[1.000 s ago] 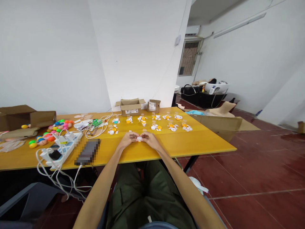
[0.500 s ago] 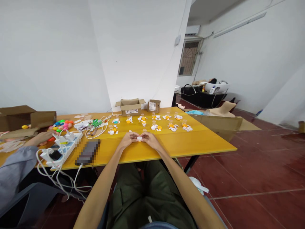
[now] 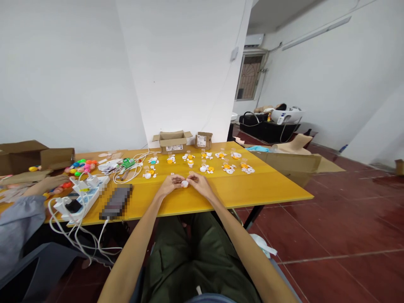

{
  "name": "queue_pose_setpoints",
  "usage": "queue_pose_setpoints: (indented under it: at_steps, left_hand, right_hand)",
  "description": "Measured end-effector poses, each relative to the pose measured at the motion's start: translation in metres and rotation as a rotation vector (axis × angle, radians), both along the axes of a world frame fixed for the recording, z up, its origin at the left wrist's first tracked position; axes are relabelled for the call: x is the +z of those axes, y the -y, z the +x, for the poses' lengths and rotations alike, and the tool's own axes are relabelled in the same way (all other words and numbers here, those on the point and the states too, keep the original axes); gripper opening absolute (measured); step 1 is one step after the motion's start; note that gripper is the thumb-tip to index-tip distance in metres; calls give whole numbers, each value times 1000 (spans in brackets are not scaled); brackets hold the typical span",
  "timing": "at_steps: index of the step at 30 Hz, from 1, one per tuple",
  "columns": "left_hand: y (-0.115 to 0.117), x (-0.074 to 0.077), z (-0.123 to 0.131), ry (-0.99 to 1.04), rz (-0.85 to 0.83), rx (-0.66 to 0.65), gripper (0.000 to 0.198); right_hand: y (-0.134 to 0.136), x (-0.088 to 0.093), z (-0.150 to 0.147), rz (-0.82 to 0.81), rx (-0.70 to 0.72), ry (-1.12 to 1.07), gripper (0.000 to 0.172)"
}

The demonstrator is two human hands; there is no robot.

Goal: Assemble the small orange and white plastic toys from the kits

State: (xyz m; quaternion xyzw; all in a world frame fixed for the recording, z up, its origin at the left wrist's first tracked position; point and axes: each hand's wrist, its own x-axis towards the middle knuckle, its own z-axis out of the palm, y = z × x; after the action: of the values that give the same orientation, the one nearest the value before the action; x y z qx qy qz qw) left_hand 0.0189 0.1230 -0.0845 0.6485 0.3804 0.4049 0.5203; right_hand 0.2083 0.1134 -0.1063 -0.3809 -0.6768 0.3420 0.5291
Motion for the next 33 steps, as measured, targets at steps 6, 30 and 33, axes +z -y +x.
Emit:
queue_pose_setpoints:
  at_steps: [6,30,33]
  left_hand:
    - [0,0,1,8,0,5,36]
    - [-2,-8,8,-141,201,21,36]
    - [-2,-8,8,-143,219,24,35]
  right_hand:
    - [-2,-1,2,36,-139,-36,16]
    - [-4,-9,0,332,-334,313,30]
    - [3,-1,1,332,-302,334,20]
